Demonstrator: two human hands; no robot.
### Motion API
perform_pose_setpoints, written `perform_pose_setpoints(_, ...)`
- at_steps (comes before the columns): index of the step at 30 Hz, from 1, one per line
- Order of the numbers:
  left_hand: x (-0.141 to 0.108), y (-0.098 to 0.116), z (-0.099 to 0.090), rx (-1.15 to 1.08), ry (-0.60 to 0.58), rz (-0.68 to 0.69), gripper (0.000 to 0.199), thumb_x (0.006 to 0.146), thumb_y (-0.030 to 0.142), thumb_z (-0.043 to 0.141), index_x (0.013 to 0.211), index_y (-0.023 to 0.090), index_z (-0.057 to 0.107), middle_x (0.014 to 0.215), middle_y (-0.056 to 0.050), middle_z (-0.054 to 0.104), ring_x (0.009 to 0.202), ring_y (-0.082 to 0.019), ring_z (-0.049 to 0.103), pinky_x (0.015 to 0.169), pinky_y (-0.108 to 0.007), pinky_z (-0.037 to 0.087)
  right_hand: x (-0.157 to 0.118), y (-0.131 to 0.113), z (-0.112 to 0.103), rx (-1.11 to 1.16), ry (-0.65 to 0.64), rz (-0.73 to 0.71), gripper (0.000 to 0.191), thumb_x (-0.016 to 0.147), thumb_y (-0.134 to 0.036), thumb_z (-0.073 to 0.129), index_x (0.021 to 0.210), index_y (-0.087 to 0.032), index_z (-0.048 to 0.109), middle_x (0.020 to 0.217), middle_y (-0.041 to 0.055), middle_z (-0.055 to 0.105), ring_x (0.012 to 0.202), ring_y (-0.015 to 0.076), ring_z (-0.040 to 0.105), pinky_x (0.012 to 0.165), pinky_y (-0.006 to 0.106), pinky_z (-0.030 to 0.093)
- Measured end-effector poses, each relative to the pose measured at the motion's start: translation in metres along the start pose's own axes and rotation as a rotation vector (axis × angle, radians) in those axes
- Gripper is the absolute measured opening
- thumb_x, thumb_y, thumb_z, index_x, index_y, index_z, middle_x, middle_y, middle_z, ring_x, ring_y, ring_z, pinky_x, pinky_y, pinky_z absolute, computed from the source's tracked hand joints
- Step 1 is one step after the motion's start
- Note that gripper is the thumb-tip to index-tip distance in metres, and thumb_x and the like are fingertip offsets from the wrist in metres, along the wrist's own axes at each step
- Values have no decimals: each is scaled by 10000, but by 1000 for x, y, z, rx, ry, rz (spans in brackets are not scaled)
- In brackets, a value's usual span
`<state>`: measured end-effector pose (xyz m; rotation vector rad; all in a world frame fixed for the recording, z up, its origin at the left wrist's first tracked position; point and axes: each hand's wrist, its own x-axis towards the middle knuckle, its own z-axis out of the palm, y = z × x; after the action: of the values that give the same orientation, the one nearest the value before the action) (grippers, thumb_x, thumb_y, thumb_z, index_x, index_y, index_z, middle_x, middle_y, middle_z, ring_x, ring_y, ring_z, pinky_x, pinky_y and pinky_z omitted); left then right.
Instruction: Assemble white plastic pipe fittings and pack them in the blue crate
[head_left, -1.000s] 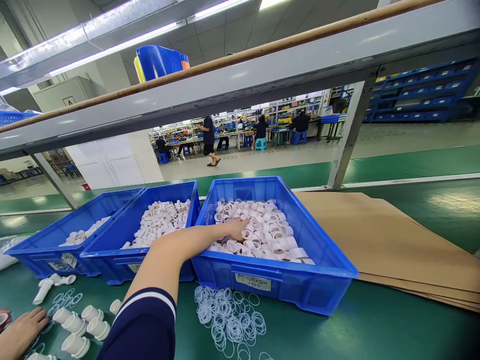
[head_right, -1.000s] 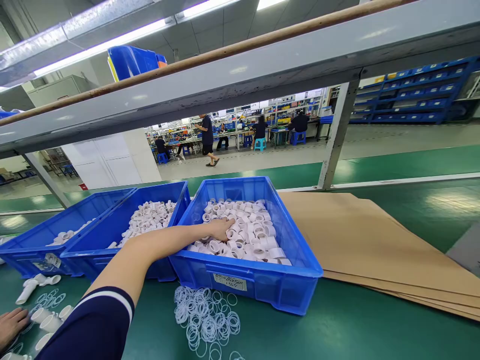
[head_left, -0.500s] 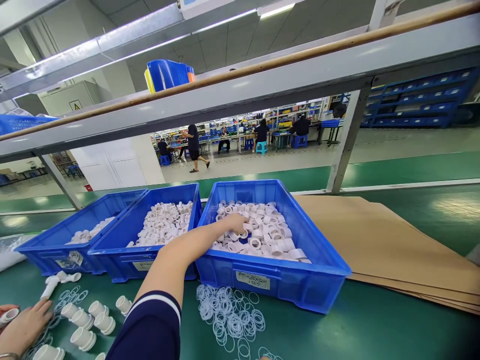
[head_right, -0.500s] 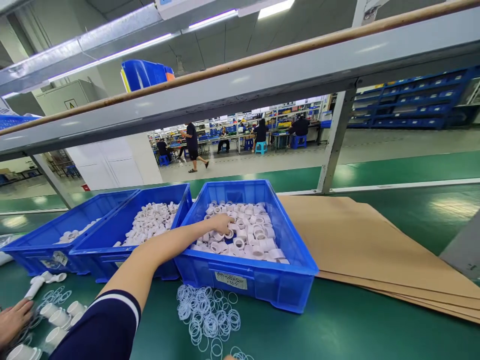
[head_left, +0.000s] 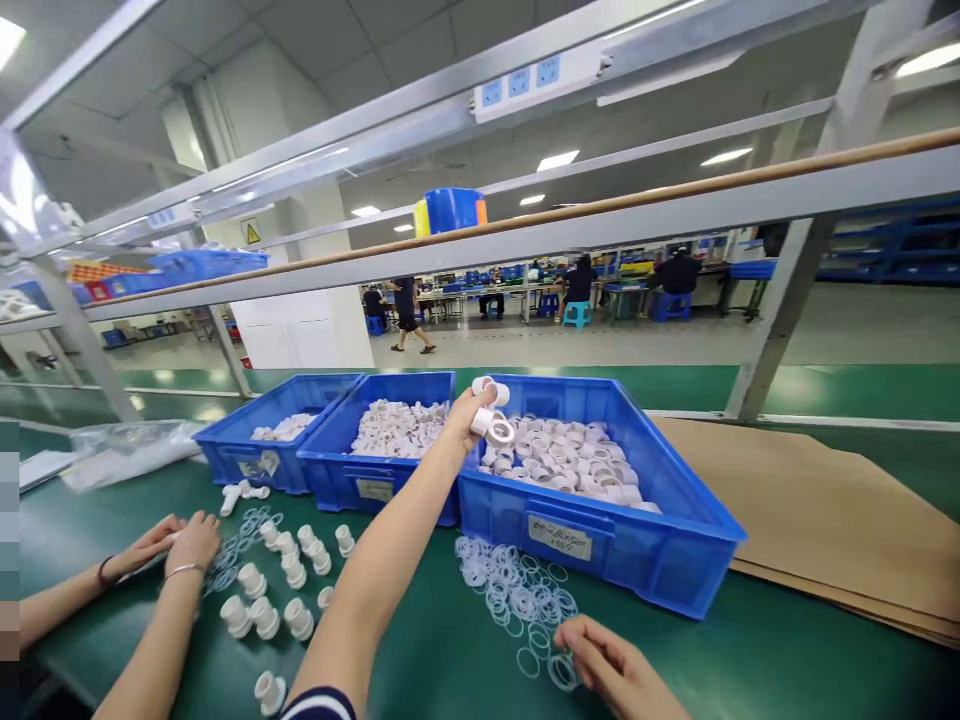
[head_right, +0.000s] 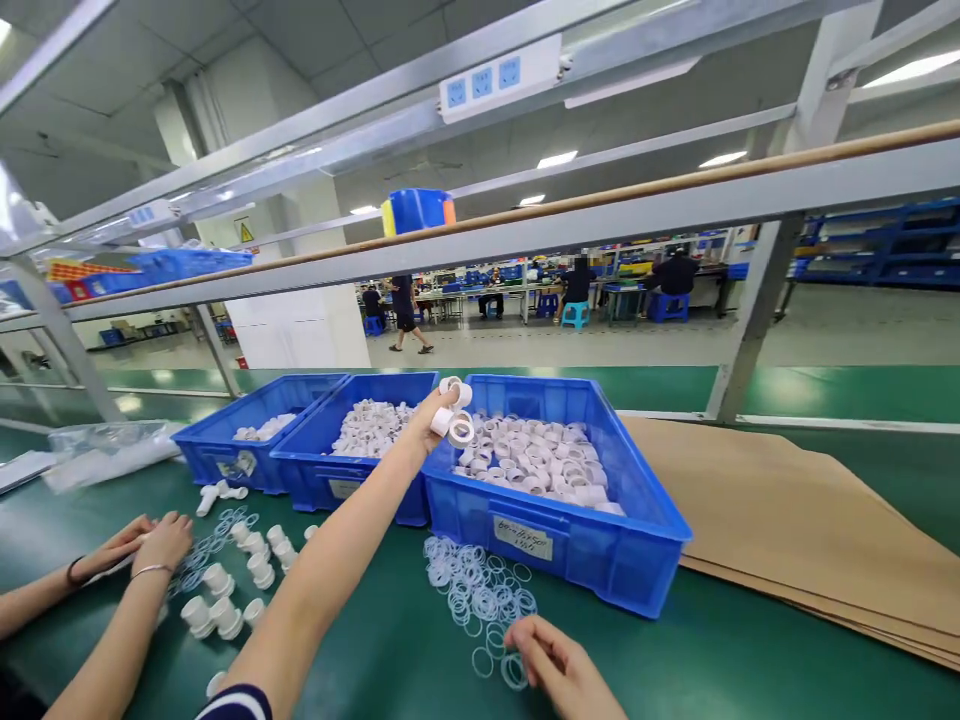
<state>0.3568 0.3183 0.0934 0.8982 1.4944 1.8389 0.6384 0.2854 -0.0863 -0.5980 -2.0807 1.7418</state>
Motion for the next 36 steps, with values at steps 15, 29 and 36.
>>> perform_pose_setpoints(15,-272,-91,-79,-723,313,-238,562,487,383,843,927,162,573,681,33,517,534,-89,483,504,-215,375,-16,-78,142,-966,93,-1008,478,951,-291,488,1427,-317,472,1159,87,668,852,209,692,616,259,562)
perform_pose_setpoints(29,-304,-128,-89,-1225,299,-533,158,669,244,682,678,115,591,687,-58,584,588,-149,558,579,-261,442,-14,-75,171,-773,5,-630,374,908,-425,564,1246,-278,499,952,24,721,675,158,699,540,209,565)
perform_pose_setpoints(36,-355,-144,-106,-999,353,-725,273,668,389,734,674,138,628,575,-43,527,483,-132,469,513,-247,371,26,-88,177,-575,-40,-495,358,907,-498,512,1163,-254,571,1046,66,683,886,204,663,706,279,565)
